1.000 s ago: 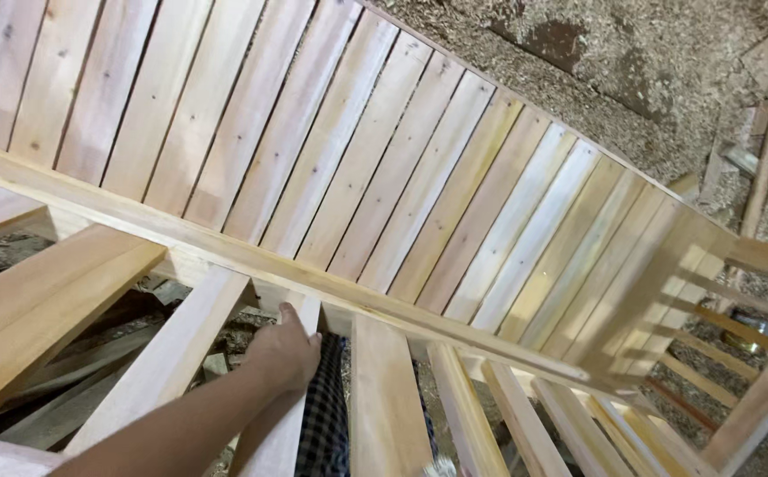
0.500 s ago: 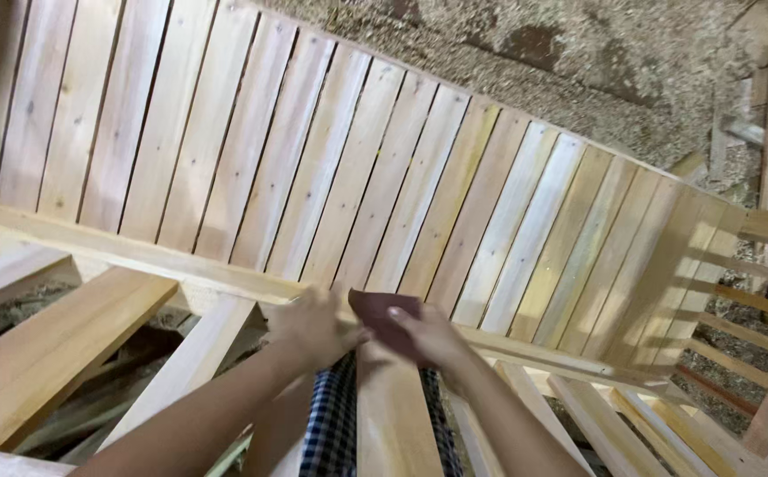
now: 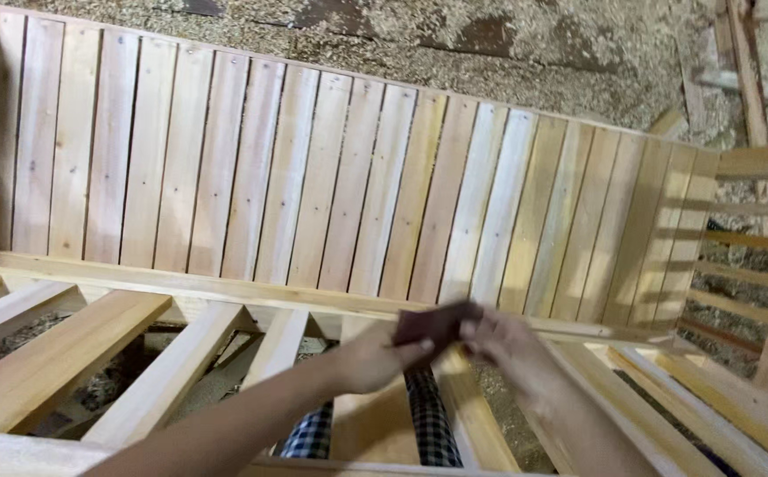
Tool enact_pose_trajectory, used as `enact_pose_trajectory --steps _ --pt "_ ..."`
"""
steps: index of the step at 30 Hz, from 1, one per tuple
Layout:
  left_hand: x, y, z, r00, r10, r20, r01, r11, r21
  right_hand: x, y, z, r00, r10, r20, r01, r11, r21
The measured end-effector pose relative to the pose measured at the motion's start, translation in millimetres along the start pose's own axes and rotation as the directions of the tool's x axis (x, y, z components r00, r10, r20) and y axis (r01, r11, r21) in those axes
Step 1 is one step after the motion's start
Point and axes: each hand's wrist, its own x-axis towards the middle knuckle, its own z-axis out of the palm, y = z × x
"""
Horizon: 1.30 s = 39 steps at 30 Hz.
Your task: The person sands the wooden slats and rails of a slatted wooden furniture piece using a sanding block, working along the edges and between the slats. They periodically wipe dust off the surface with a cloth and reposition around the piece to sand different sections.
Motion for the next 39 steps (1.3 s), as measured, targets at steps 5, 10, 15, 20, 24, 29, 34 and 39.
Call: enact_pose_trajectory --steps 5,10,15,20,24,29,34,39 --pt "-46 -41 -13 0.832 -0.497 0.246 0.22 0.703 0.676 -29 -29 -33 0.936 -0.291 -0.197 0.108 0.772 -0.626" --pt "-22 -142 15 0.967 -0.216 0.131 0.004 0.532 0.847 -39 -13 -44 0.987 -0.159 0.036 0.141 0.722 -0.677" --pt "91 -164 -10 0.821 -0.531 -0.209 0.444 0.364 0.819 -29 -2 -40 0.982 -0.136 0.13 0.176 0.425 -0.888" --pt "24 -123 0 0.841 -0.538 0.055 0.425 0.72 0.548 -35 -11 -37 0.948 -0.231 0.22 0.296 0.383 -0.875" --pt "-90 -83 23 0.844 -0.446 0.297 0.128 0.706 0.696 -49 -17 -37 0.952 -0.235 0.196 0.269 0.332 -0.904" --pt "-23 -97 0 0.793 -0.609 -0.022 0.489 0.614 0.62 -61 -21 -39 0.921 -0.333 0.202 0.315 0.33 -0.89" --pt "74 -152 -21 0.892 -0.426 -0.149 0.378 0.526 0.762 -64 -25 -40 0.936 -0.286 0.203 0.29 0.307 -0.907" --pt "-67 -147 -11 0.795 -0.579 -0.18 0.532 0.522 0.667 -72 -28 -37 0.934 -0.285 0.214 0.301 0.306 -0.903"
